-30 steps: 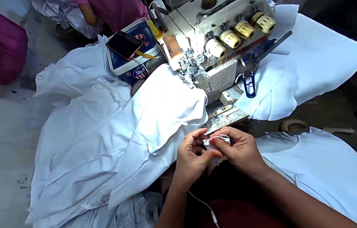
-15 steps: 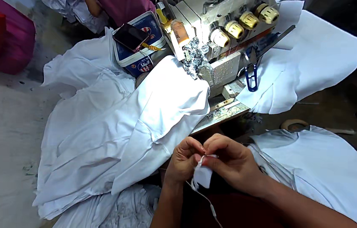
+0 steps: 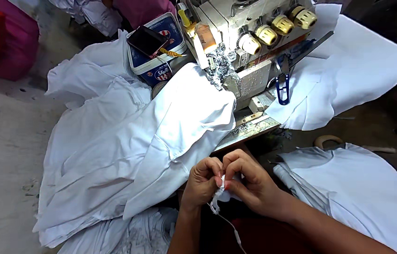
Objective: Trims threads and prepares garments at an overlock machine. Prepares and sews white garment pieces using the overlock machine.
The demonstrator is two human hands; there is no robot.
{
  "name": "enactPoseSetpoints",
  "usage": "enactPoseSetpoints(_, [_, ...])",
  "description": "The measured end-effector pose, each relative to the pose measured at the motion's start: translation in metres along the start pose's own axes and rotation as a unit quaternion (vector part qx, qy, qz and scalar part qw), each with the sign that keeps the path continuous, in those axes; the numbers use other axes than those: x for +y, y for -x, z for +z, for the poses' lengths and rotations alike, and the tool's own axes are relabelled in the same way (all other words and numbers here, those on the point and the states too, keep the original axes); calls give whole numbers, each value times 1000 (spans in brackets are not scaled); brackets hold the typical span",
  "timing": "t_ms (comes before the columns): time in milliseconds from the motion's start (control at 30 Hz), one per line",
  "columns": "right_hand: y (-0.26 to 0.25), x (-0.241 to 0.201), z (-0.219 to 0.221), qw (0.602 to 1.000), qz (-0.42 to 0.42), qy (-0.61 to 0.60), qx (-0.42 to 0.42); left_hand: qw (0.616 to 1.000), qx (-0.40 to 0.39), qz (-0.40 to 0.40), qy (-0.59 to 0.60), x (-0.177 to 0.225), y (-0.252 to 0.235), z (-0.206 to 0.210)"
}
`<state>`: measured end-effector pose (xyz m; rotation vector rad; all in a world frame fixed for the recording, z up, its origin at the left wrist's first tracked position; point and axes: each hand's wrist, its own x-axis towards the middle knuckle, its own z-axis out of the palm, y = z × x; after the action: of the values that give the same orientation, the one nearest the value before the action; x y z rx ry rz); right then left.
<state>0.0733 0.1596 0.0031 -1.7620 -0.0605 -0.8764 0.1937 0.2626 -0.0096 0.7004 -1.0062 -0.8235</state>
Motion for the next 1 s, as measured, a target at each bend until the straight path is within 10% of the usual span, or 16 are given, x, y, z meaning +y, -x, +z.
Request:
enactPoseSetpoints(800, [-9, 2, -9, 999, 25, -36, 31, 985, 22, -20, -169, 24, -15, -19])
enactPoseSetpoints(1000, [-24, -1, -27, 964, 225, -82, -117, 847, 45, -35, -529, 43, -20, -21])
